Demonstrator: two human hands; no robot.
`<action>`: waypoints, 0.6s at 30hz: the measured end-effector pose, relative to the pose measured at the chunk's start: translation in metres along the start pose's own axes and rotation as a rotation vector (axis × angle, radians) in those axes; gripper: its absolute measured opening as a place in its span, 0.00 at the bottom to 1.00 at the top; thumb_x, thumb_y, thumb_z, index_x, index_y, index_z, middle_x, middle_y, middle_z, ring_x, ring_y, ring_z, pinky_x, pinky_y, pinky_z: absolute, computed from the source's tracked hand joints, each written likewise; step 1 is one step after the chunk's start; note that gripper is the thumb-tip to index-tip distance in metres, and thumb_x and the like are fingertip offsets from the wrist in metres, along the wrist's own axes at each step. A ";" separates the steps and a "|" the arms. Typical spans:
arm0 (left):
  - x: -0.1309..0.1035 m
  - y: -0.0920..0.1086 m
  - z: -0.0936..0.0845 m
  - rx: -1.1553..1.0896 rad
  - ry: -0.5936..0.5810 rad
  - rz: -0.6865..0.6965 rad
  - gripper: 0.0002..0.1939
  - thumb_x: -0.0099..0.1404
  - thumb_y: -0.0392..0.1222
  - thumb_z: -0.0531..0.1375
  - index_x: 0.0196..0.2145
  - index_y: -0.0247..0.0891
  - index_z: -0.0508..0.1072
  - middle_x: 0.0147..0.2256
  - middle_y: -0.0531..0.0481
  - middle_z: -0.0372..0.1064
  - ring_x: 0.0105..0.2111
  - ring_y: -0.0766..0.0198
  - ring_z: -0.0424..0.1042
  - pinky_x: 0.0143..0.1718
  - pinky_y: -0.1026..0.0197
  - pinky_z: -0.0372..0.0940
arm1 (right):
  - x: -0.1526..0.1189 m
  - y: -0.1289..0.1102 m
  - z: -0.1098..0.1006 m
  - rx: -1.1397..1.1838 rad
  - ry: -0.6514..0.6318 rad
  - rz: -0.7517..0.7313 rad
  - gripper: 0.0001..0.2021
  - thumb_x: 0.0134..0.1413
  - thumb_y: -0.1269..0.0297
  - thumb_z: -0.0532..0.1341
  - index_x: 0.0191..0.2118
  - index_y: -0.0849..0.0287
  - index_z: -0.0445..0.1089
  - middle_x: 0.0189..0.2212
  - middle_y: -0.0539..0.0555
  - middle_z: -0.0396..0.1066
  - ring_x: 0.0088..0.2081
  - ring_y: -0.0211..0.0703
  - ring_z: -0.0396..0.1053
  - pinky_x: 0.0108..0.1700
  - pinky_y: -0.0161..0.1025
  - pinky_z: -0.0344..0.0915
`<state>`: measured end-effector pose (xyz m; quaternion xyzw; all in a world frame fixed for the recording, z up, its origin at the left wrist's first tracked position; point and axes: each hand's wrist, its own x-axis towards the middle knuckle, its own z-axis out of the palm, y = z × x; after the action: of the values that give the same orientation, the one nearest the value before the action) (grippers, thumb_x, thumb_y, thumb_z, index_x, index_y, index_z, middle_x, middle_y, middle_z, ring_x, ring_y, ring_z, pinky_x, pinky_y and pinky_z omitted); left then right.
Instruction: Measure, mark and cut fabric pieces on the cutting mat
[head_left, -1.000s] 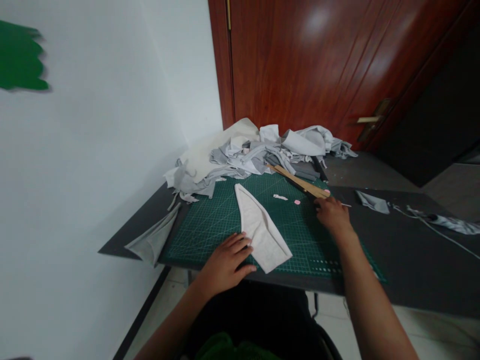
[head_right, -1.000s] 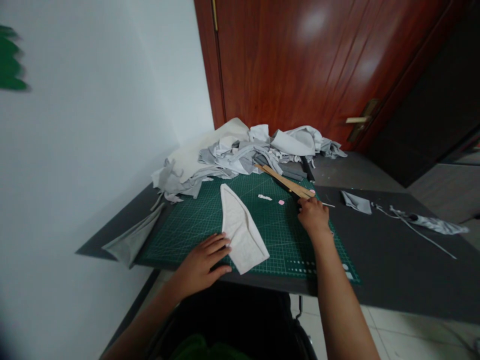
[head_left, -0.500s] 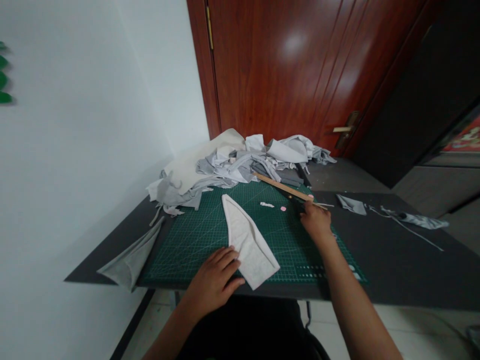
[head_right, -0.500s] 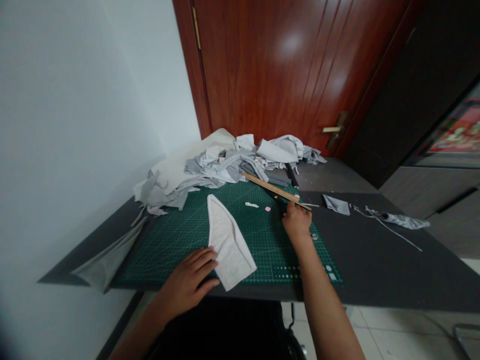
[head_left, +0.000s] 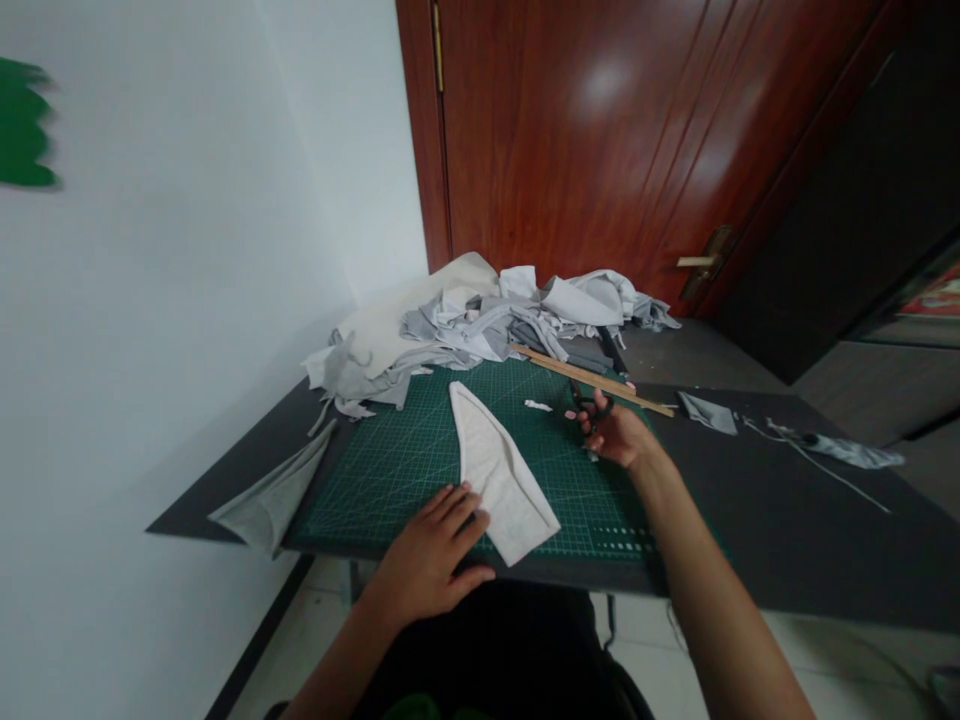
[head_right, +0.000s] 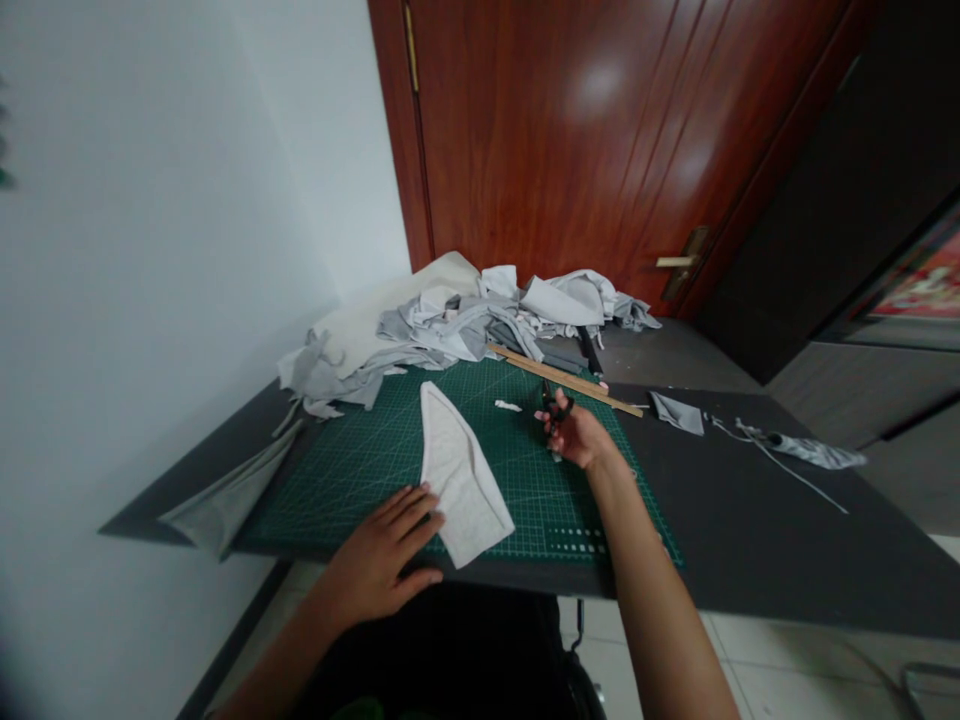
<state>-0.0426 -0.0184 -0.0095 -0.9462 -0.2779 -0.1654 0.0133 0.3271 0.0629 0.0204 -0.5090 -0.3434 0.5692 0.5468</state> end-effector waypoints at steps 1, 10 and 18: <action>-0.001 0.000 0.000 0.002 -0.003 0.000 0.28 0.68 0.59 0.64 0.59 0.39 0.71 0.61 0.40 0.69 0.64 0.43 0.64 0.67 0.39 0.60 | -0.002 -0.001 0.002 0.124 -0.048 0.044 0.17 0.61 0.46 0.62 0.34 0.56 0.68 0.23 0.50 0.70 0.19 0.36 0.64 0.15 0.29 0.56; -0.005 0.005 0.006 -0.019 0.007 -0.016 0.25 0.69 0.62 0.61 0.51 0.37 0.75 0.59 0.39 0.70 0.65 0.44 0.64 0.69 0.41 0.57 | -0.029 0.004 0.036 0.428 -0.300 -0.075 0.20 0.53 0.52 0.73 0.47 0.56 0.74 0.24 0.44 0.70 0.22 0.31 0.67 0.24 0.26 0.71; -0.010 0.004 0.017 -0.026 0.075 -0.007 0.28 0.70 0.64 0.60 0.50 0.35 0.75 0.60 0.37 0.70 0.66 0.45 0.63 0.69 0.42 0.55 | -0.099 0.053 0.072 0.335 -0.459 -0.052 0.28 0.48 0.51 0.76 0.54 0.51 0.74 0.26 0.44 0.69 0.16 0.26 0.60 0.17 0.24 0.62</action>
<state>-0.0433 -0.0252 -0.0284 -0.9383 -0.2786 -0.2044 0.0107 0.2322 -0.0302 0.0078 -0.2606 -0.3722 0.7042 0.5456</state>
